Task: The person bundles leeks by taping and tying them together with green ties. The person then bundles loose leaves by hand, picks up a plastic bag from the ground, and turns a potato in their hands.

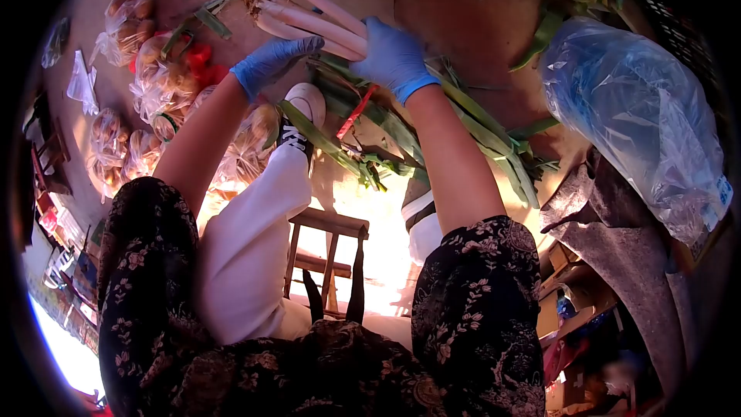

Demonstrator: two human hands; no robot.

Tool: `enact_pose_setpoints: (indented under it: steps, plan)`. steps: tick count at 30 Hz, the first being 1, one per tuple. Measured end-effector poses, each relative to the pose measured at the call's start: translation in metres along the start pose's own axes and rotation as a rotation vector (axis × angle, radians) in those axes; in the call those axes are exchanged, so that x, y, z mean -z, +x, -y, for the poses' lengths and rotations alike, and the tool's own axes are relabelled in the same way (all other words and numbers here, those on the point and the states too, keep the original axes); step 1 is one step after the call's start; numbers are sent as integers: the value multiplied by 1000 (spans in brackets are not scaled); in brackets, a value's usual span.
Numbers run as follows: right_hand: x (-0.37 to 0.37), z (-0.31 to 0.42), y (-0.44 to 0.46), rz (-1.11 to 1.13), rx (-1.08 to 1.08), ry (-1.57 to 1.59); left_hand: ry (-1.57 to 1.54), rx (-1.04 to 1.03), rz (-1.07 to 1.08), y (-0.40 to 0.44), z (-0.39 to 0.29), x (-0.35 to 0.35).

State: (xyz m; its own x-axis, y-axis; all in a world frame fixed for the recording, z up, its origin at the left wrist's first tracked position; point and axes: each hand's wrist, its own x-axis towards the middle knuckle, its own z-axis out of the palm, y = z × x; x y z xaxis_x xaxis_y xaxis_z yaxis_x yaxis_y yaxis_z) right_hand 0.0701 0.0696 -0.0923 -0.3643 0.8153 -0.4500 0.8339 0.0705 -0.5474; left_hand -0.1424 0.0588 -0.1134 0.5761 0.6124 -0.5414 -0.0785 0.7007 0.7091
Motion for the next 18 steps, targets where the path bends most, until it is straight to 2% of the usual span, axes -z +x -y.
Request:
enact_pose_setpoints:
  steps: [1,2,3,5,8,14,18]
  plan:
    - [-1,4,-5,38,-2,-5,-177,-22,16,4,0,1]
    - [-14,-3,-5,-127,77,1,-357,-39,26,3,-1,-2]
    - [-16,-3,-6,-73,86,35,-438,-98,25,-1,-3,-11]
    - [-9,-4,3,8,106,98,-577,-232,32,0,-11,-25]
    - [2,5,13,89,92,158,-614,-342,-42,15,-11,-22]
    - [-20,10,19,192,118,174,-706,-323,-350,17,8,-16]
    - [-46,30,15,203,60,172,-852,-181,-524,-12,16,-22]
